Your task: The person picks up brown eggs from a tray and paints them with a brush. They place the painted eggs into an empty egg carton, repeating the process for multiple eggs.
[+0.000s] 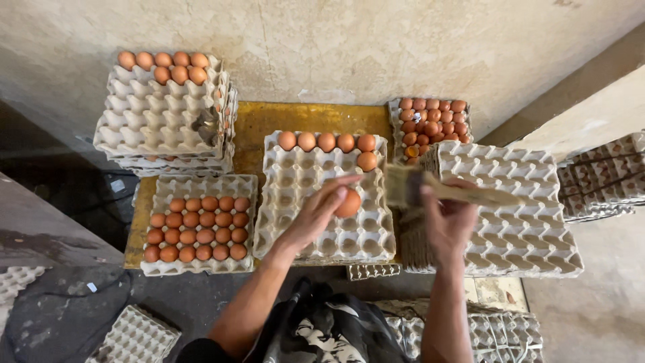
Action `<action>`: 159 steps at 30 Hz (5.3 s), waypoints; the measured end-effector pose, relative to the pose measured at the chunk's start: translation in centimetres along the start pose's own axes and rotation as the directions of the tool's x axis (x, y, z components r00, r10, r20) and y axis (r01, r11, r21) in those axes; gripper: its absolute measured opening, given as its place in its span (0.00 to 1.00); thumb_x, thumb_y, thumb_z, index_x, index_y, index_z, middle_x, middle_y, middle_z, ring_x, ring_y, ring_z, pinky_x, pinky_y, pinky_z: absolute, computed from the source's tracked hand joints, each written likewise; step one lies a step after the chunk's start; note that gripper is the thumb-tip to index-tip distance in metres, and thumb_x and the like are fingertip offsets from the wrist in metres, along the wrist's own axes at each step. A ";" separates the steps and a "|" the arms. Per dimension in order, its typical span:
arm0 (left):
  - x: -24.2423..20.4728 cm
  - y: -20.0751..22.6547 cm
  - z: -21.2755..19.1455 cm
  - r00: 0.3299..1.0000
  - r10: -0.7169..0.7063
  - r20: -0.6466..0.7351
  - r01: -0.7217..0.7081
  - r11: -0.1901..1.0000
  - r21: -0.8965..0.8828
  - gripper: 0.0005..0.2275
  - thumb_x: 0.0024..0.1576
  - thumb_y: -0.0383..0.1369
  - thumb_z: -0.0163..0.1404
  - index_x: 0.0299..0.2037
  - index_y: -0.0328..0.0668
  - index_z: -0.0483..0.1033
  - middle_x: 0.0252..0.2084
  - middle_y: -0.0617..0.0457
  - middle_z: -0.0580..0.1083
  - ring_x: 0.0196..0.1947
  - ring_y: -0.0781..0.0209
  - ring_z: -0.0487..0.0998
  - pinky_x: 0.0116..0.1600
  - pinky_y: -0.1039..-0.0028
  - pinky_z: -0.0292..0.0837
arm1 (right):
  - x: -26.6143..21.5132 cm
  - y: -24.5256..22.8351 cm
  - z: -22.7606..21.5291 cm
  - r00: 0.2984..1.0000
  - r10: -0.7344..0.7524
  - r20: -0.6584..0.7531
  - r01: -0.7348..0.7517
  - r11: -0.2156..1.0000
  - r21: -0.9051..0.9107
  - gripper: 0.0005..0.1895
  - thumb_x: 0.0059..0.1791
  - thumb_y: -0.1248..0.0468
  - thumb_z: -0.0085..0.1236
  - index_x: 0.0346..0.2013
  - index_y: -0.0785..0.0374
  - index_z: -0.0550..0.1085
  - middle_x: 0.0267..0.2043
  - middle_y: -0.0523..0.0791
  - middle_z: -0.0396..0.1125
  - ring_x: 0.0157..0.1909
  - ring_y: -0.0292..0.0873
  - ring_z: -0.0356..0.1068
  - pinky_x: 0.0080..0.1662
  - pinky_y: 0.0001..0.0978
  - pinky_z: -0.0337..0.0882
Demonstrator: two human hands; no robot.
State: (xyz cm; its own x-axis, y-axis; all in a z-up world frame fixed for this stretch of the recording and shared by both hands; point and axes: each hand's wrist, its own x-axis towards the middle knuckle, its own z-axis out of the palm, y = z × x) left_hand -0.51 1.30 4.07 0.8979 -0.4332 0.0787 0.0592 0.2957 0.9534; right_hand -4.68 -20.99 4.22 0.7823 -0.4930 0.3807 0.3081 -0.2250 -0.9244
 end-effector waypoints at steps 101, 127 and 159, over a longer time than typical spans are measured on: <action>-11.1 -20.4 -45.3 0.691 0.408 -0.596 0.664 -0.036 0.746 0.17 0.48 0.44 0.58 0.42 0.46 0.71 0.40 0.47 0.76 0.51 0.47 0.75 0.61 0.48 0.60 | -11.5 4.0 33.7 0.712 0.414 0.568 -0.650 0.695 0.308 0.07 0.55 0.70 0.56 0.47 0.61 0.71 0.42 0.44 0.74 0.39 0.39 0.77 0.32 0.32 0.84; -5.1 -0.8 -17.7 0.916 -0.062 -0.396 -0.042 0.968 -0.247 0.26 0.70 0.49 0.29 0.42 0.39 0.79 0.26 0.55 0.74 0.23 0.73 0.73 0.25 0.87 0.64 | -7.4 -1.3 21.2 0.861 0.138 0.489 -0.234 0.962 0.142 0.24 0.43 0.74 0.70 0.50 0.76 0.71 0.40 0.56 0.74 0.44 0.47 0.77 0.48 0.39 0.79; -0.6 -3.7 4.0 0.861 -0.156 -0.484 0.048 0.972 -0.228 0.21 0.68 0.50 0.38 0.43 0.38 0.72 0.28 0.55 0.65 0.22 0.69 0.65 0.28 0.83 0.61 | -1.9 7.9 0.5 0.948 -0.065 0.312 0.058 0.998 0.032 0.22 0.42 0.66 0.74 0.44 0.78 0.76 0.33 0.59 0.74 0.36 0.44 0.75 0.37 0.35 0.76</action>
State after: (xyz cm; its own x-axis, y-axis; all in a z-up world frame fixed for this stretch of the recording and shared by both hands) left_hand -2.99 -2.94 1.61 0.9750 -0.0068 -0.2222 0.2002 0.4612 0.8644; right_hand -3.46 -21.35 -3.79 0.8903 -0.1907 0.4136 0.3702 -0.2260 -0.9010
